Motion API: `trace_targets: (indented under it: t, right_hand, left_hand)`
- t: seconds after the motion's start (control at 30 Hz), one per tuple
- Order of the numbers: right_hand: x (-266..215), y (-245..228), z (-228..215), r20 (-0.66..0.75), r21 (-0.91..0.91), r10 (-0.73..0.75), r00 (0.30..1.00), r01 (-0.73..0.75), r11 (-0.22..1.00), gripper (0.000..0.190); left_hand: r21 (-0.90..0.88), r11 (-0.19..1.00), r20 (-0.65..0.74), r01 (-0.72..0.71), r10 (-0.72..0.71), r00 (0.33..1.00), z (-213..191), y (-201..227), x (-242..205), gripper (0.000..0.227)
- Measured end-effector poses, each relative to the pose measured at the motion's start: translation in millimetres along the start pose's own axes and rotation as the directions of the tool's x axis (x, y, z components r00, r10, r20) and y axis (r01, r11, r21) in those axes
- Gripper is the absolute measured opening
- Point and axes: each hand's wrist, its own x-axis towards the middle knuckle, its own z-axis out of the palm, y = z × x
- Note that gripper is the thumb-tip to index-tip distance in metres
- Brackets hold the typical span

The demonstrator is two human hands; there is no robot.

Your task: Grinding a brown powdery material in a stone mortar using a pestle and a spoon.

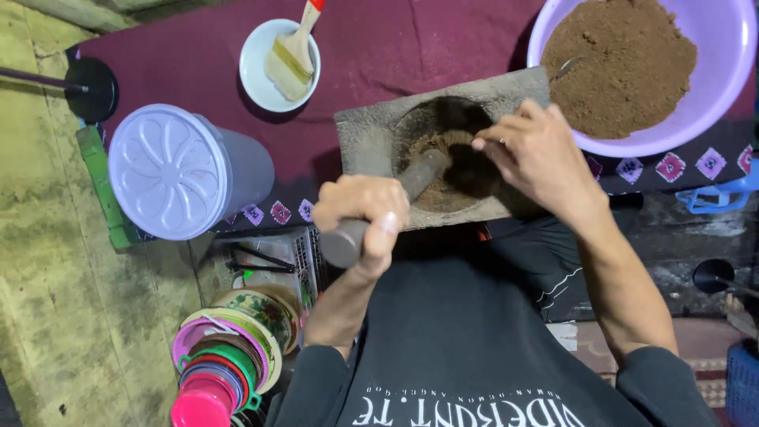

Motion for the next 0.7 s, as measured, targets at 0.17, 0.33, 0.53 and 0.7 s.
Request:
trace_targets:
  t: [0.17,0.33,0.53,0.7]
  right_hand:
    - [21,8,-14,-0.009,-0.016,-0.059,0.998,0.059,0.998,0.004]
    - [26,-8,-36,-0.072,-0.036,-0.134,0.988,0.132,0.991,0.013]
    - [13,-9,19,-0.065,-0.088,-0.117,0.991,0.111,0.990,0.006]
    - [-15,-30,9,-0.016,-0.117,-0.053,0.998,0.050,0.992,0.005]
  left_hand:
    - [0.135,0.990,-0.092,0.052,-0.040,0.995,7,-38,-36,0.046]
    - [0.280,0.955,-0.274,0.093,-0.014,0.962,21,-43,-46,0.030]
    - [0.043,0.990,-0.209,-0.137,0.143,0.967,-6,-63,-52,0.043]
    - [-0.039,0.974,-0.202,-0.225,0.213,0.956,-7,-38,-44,0.040]
